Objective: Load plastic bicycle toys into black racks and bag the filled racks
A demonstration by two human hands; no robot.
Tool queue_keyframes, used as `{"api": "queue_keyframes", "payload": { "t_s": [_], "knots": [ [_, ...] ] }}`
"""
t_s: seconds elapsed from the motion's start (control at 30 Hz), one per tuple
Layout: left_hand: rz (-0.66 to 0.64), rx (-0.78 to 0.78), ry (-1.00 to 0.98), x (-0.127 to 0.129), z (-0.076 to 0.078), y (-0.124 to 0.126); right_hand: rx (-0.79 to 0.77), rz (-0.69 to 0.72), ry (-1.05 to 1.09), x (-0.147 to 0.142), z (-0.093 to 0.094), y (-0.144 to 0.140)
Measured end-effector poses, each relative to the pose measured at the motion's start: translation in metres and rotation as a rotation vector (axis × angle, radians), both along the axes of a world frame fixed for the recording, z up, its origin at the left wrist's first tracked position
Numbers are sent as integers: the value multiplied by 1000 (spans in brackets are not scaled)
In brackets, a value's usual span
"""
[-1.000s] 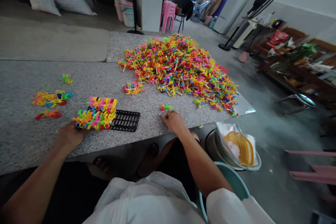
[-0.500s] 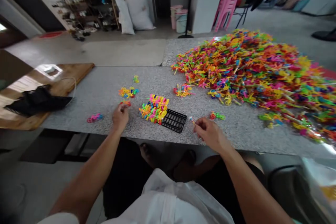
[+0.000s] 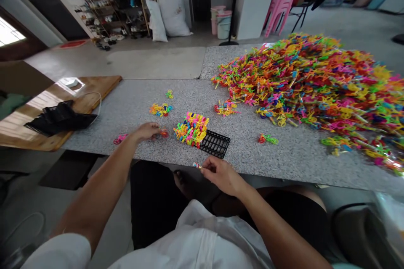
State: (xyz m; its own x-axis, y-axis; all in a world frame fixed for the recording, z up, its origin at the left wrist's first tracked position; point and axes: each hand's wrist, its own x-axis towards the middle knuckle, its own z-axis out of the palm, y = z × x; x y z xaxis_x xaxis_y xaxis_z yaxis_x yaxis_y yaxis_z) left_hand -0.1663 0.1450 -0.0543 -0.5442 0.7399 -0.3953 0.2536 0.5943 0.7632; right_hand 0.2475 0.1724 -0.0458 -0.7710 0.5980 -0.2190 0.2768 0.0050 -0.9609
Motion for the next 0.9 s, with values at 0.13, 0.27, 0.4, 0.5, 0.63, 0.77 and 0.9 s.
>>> {"api": "queue_keyframes", "payload": {
  "t_s": [0.13, 0.27, 0.4, 0.5, 0.63, 0.77, 0.9],
  "knots": [
    [139, 89, -209, 30, 7, -30, -91, -45, 45, -14, -2, -6],
    [375, 408, -357, 83, 8, -57, -154, -75, 153, -38, 0, -18],
    [438, 649, -707, 156, 16, -72, -201, -116, 313, -59, 5, -27],
    [414, 642, -856, 199, 26, -69, -239, -170, 406, -63, 6, -25],
    [363, 646, -953, 228, 34, -55, -273, -215, 480, -53, 3, -17],
    [381, 623, -967, 242, 35, -46, -323, -254, 512, -40, -3, -12],
    [362, 582, -943, 250, 36, -46, -417, -281, 539, -31, -12, -9]
  ]
}}
